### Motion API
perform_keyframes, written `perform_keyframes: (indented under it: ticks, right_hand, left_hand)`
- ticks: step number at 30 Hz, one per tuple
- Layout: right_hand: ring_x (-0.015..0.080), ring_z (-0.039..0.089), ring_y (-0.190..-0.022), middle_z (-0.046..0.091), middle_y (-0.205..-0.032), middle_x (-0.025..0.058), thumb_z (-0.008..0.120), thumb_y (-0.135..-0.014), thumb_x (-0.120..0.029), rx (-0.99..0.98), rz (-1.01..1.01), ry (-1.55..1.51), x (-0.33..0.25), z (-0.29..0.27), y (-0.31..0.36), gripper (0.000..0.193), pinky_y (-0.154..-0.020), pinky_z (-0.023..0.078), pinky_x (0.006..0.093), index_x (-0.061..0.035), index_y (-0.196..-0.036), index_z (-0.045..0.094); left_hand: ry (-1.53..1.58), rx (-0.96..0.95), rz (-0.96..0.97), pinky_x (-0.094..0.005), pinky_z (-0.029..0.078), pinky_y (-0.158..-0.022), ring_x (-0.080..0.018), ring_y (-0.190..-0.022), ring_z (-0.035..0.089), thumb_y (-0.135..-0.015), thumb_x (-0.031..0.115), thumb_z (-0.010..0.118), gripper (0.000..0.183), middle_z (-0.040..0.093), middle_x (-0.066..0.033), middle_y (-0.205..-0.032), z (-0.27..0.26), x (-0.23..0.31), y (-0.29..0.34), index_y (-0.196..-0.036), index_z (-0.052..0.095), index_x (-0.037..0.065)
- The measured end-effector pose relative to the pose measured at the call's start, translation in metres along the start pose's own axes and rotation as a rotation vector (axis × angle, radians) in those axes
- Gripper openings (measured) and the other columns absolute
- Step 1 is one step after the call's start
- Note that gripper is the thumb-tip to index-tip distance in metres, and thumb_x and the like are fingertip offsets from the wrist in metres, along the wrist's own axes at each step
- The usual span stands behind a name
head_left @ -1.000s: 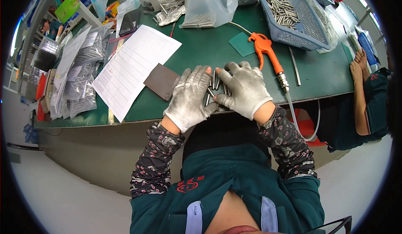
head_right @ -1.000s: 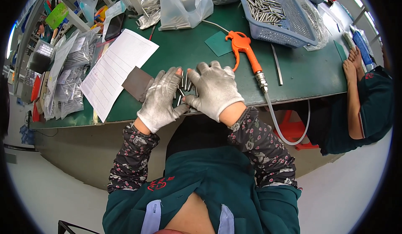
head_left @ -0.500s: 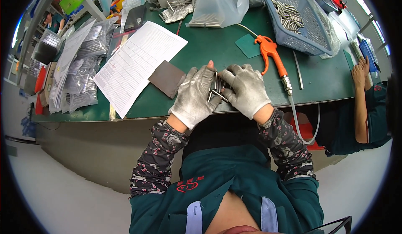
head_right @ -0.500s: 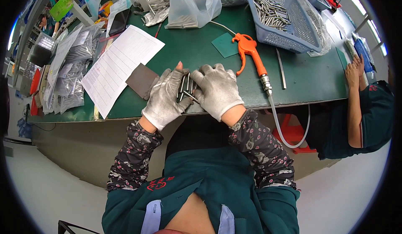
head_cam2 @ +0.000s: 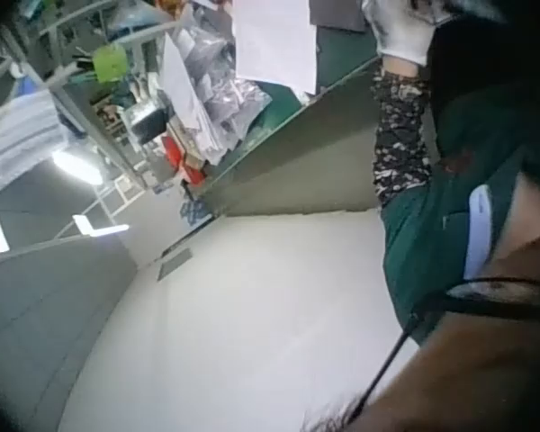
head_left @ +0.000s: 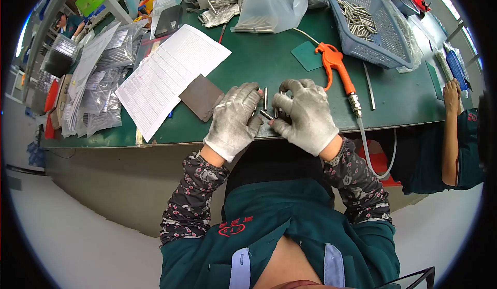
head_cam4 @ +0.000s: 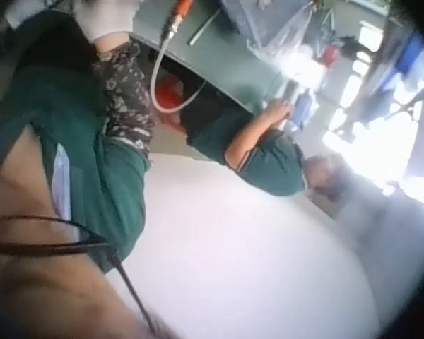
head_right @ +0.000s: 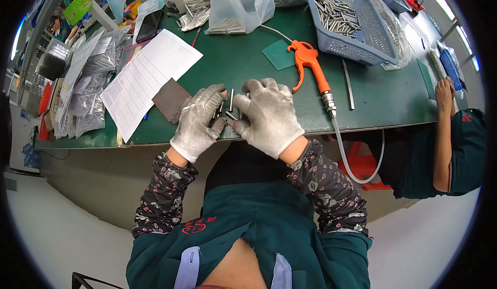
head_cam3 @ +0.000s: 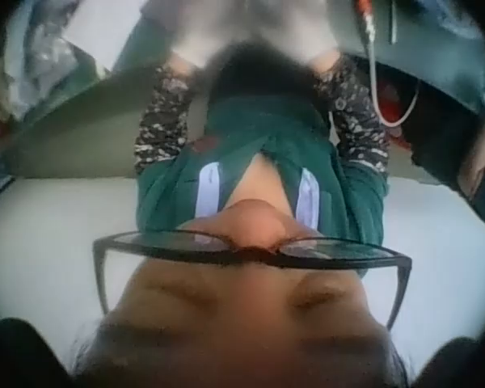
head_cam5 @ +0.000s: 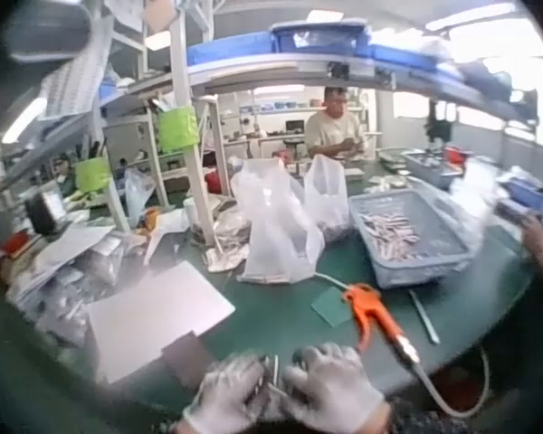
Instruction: Gathering, counting, and placing small metal pins into plastic bags at an industrial workbench.
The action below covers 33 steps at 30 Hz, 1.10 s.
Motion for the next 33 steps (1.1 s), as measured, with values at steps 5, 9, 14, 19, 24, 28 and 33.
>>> perform_keyframes:
  ticks: [5,9,14,19,24,28,33]
  right_hand:
    - [0.0285,0.053,-0.092,0.059,-0.092,0.0099,0.066,-0.064,-0.02,-0.123,0.067,0.085,-0.012,0.02,-0.006,0.017,-0.08,0.04,0.0419,-0.0067,-0.075,0.066]
    - [0.0255,0.054,-0.087,0.058,-0.08,0.0085,0.064,-0.065,-0.022,-0.091,0.085,0.091,-0.011,0.022,-0.009,0.015,-0.075,0.042,0.0387,-0.0074,-0.066,0.066]
    - [0.0291,0.056,-0.082,0.06,-0.077,0.0096,0.068,-0.063,-0.018,0.139,0.194,-0.268,0.03,-0.009,-0.011,0.013,-0.074,0.045,0.0393,-0.0061,-0.067,0.062]
    - [0.0261,0.059,-0.07,0.061,-0.073,0.0109,0.065,-0.068,-0.01,0.12,0.294,-0.412,0.05,-0.018,-0.003,0.014,-0.066,0.047,0.0338,-0.0028,-0.078,0.06]
    - [0.0235,0.06,-0.066,0.058,-0.073,0.0109,0.056,-0.071,0.006,0.166,0.306,-0.563,0.056,-0.014,0.014,0.023,-0.062,0.048,0.0328,-0.0039,-0.092,0.055]
    - [0.0302,0.057,-0.071,0.056,-0.077,0.0102,0.057,-0.069,0.006,0.226,0.104,-0.226,0.047,-0.039,0.029,0.022,-0.063,0.047,0.0363,-0.0054,-0.087,0.054]
    - [0.0309,0.059,-0.076,0.059,-0.087,0.0099,0.06,-0.065,0.008,0.215,0.104,-0.002,0.053,-0.036,0.057,0.022,-0.066,0.048,0.0367,-0.005,-0.083,0.054]
  left_hand:
    - [-0.085,0.074,0.02,-0.042,0.044,-0.093,-0.0319,-0.109,0.053,-0.068,0.004,0.063,0.048,0.055,-0.0141,-0.119,0.001,-0.002,0.003,-0.115,0.055,0.004]
    - [-0.046,0.082,0.003,-0.0414,0.042,-0.093,-0.031,-0.11,0.053,-0.066,0.0,0.062,0.057,0.054,-0.012,-0.121,0.001,-0.004,0.001,-0.122,0.051,0.006]
    - [-0.083,0.01,0.032,-0.0426,0.039,-0.098,-0.0302,-0.118,0.047,-0.07,0.006,0.061,0.054,0.051,-0.0122,-0.125,0.007,-0.005,-0.005,-0.123,0.051,0.006]
    - [-0.175,-0.056,-0.002,-0.0448,0.03,-0.106,-0.0291,-0.123,0.043,-0.073,0.021,0.065,0.051,0.05,-0.0116,-0.127,0.017,-0.003,-0.015,-0.121,0.054,0.007]
    - [-0.173,-0.147,-0.047,-0.0454,0.027,-0.109,-0.0299,-0.126,0.04,-0.07,0.027,0.07,0.051,0.05,-0.0096,-0.128,0.021,-0.005,-0.017,-0.115,0.057,0.007]
    - [-0.112,-0.158,0.0,-0.05,0.023,-0.109,-0.0287,-0.128,0.038,-0.068,0.03,0.072,0.049,0.051,-0.0085,-0.127,0.022,-0.006,-0.013,-0.11,0.06,0.007]
    - [-0.065,-0.147,0.021,-0.0549,0.019,-0.109,-0.0268,-0.126,0.04,-0.062,0.029,0.077,0.052,0.056,-0.0062,-0.119,0.017,-0.002,-0.017,-0.108,0.062,0.009]
Point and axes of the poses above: each hand's wrist, its own y-axis away from the middle knuckle, its own z-axis out of the palm, x = y × z, the point moved 8 cm from there along -y, towards the middle knuckle
